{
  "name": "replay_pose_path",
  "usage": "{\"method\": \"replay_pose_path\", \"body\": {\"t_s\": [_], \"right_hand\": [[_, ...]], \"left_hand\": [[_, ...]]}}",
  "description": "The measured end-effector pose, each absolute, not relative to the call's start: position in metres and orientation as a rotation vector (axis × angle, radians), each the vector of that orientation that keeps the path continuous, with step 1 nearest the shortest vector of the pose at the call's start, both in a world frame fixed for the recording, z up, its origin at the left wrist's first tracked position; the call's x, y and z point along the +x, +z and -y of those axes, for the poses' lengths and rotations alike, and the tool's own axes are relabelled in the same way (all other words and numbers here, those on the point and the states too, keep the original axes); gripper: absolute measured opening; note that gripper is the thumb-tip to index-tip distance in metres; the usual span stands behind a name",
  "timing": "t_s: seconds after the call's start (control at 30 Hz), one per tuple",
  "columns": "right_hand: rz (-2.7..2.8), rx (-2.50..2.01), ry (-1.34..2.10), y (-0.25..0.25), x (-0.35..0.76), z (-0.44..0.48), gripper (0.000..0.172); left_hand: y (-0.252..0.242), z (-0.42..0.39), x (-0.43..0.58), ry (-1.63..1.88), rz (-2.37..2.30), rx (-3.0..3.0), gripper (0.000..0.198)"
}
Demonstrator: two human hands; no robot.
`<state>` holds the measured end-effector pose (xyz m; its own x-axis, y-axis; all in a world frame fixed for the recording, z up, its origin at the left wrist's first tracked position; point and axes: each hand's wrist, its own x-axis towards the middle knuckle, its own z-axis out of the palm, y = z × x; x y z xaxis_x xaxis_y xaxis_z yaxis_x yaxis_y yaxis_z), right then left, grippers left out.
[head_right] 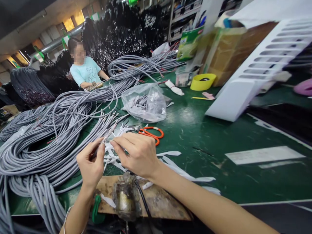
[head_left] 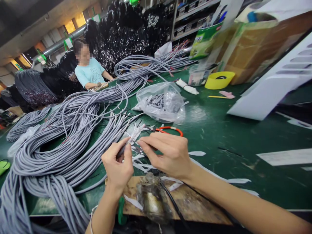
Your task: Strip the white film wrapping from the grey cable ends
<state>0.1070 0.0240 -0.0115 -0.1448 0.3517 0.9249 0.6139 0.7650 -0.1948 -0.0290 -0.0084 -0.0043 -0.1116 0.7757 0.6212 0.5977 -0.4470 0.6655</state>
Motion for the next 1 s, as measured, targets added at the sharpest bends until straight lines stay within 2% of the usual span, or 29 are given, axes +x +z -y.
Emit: {"method": "replay_pose_path", "body": {"t_s": [0.47, 0.73, 1.0], "right_hand": [[1.759, -0.706, -0.317, -0.0154, 0.104, -0.0218, 0.021], [1.753, -0.708, -0.171, -0.01, 0.1015, -0.0217, 0.02], [1.763, -0.75, -0.252, -0.0106, 0.1036, -0.0229, 0.021]], "left_hand": [[-0.0014, 0.0084, -0.0281, 1.482, -1.616, 2.127, 0.022], [-0.0036, 0.0084, -0.0297, 1.619, -1.606, 1.97, 0.02], [-0.0027, 0.0094, -0.0284, 1.625, -1.628, 2.054, 0.018]]}}
